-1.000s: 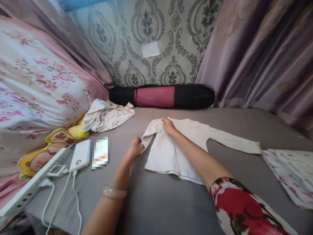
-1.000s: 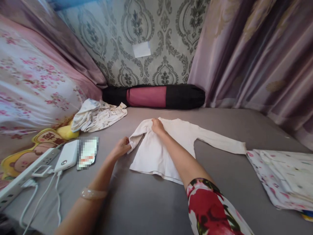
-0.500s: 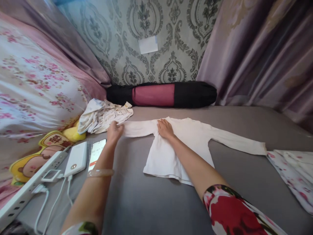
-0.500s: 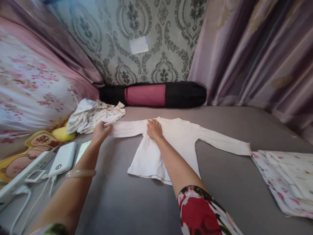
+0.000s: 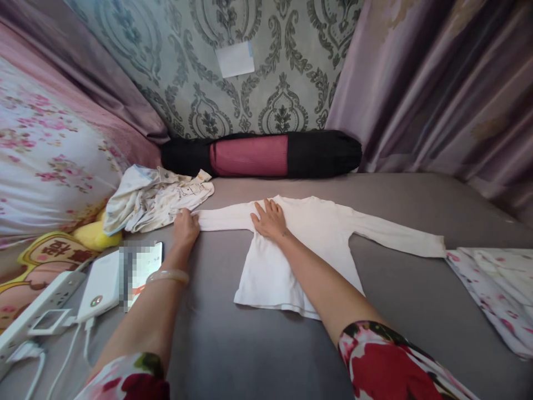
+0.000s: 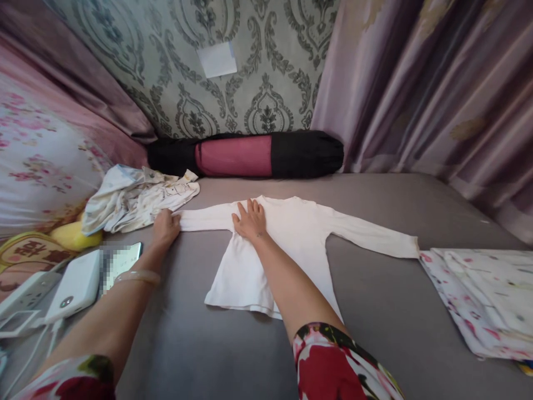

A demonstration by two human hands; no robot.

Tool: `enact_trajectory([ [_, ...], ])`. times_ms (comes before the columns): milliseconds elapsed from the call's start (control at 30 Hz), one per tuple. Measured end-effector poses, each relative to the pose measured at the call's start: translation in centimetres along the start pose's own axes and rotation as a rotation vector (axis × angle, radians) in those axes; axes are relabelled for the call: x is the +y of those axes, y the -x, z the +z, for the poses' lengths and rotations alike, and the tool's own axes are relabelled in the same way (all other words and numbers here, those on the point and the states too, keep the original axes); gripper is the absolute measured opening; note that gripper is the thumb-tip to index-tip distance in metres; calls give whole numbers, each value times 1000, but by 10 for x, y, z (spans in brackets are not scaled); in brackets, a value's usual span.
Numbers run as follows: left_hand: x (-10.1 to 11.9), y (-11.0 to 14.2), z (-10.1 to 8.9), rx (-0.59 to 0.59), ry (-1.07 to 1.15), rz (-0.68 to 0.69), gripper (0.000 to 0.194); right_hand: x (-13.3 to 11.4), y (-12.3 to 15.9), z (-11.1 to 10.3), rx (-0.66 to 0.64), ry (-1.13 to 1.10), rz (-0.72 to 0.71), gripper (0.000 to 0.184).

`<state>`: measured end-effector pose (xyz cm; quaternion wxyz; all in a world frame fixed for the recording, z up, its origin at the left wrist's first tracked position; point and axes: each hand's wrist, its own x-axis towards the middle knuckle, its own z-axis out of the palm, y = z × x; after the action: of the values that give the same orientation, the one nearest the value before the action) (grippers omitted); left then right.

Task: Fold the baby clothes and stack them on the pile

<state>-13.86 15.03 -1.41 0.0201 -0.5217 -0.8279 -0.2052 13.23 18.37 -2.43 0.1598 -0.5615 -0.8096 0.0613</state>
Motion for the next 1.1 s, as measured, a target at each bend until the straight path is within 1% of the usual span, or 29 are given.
enact_trajectory([
  [100,2,4,1,4,-10,8,30,0,0,3,22,10,-5,56],
  [167,6,8,-3,46,-9,-22,39,0,0,4,19,14,-3,56],
  [267,15,21,-15,150,-21,-86,55,-1,0,3,-7,12,10,56],
  [300,19,28,-21,163,-32,-98,55,-1,-1,1,-25,6,15,57],
  [333,23,36,-27,150,-37,-100,52,-1,-2,-1,-49,-3,17,57],
  [367,28,46,-33,108,-28,-99,45,0,-4,-3,-83,-17,20,58],
  [400,33,59,-40,26,-1,-82,38,0,-6,-7,-127,-36,24,59],
  [433,38,72,-46,-83,57,-56,33,1,-8,-11,-172,-60,32,60],
  [500,48,102,-56,-280,197,-27,30,1,-12,-20,-233,-107,51,60],
  [533,53,118,-60,-342,243,-2,29,-1,-13,-25,-234,-122,49,59],
  [600,62,147,-65,-416,298,27,27,-8,-12,-36,-205,-128,5,50],
  [633,66,159,-66,-435,309,30,25,-13,-10,-40,-202,-120,-33,43],
  [700,71,178,-66,-442,325,18,23,-25,-3,-46,-238,-92,-102,32],
  [800,75,194,-65,-434,350,1,23,-40,8,-48,-287,-46,-122,24],
  [967,76,200,-63,-462,373,-3,21,-51,14,-42,-276,-7,-67,30],
  [1100,76,202,-61,-476,334,35,20,-56,13,-41,-256,-2,-35,35],
])
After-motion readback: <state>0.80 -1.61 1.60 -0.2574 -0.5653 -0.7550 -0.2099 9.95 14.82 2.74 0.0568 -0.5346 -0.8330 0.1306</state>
